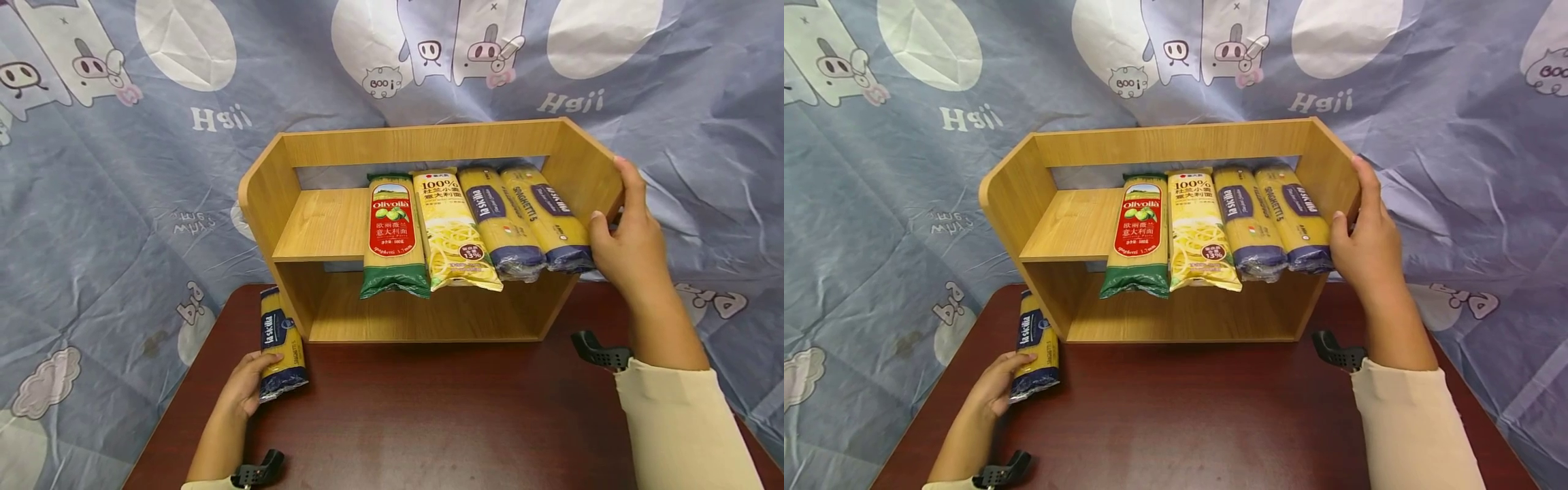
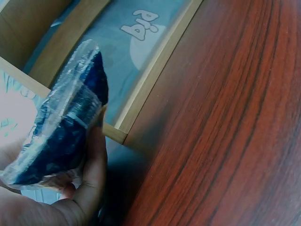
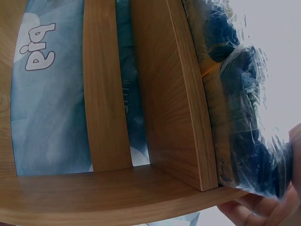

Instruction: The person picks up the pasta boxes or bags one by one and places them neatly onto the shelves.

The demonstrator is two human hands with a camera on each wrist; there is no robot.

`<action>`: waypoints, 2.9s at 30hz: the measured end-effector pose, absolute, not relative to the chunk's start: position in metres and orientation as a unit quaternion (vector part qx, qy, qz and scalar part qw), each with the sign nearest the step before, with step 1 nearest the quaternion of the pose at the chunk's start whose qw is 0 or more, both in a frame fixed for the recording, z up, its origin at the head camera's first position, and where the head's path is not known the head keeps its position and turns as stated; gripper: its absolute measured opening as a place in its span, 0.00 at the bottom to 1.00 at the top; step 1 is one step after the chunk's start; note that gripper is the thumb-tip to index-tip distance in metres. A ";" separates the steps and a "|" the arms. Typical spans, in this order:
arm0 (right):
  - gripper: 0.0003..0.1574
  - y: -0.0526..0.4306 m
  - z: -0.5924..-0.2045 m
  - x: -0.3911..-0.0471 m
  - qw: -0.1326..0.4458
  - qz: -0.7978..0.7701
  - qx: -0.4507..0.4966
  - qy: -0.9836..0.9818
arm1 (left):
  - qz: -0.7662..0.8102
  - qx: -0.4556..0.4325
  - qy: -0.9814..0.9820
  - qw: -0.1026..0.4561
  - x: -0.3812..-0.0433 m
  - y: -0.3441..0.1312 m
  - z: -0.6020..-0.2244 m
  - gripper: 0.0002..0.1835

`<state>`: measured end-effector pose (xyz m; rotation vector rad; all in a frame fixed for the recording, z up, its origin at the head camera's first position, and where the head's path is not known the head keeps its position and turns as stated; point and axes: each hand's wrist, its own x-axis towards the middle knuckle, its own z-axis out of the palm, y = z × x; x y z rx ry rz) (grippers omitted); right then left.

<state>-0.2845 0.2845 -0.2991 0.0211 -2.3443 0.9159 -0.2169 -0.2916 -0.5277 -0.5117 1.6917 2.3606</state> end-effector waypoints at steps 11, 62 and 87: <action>0.45 0.284 -0.299 -0.285 0.311 0.345 0.011 -0.886 | 0.788 -0.194 0.575 0.100 -0.216 -0.287 -0.532 0.18; 0.45 0.284 -0.299 -0.285 0.307 0.344 0.001 -0.888 | 0.790 -0.158 0.589 0.057 -0.215 -0.286 -0.530 0.27; 0.45 0.282 -0.299 -0.284 0.314 0.348 0.007 -0.883 | 0.796 -0.106 0.596 -0.005 -0.217 -0.286 -0.526 0.31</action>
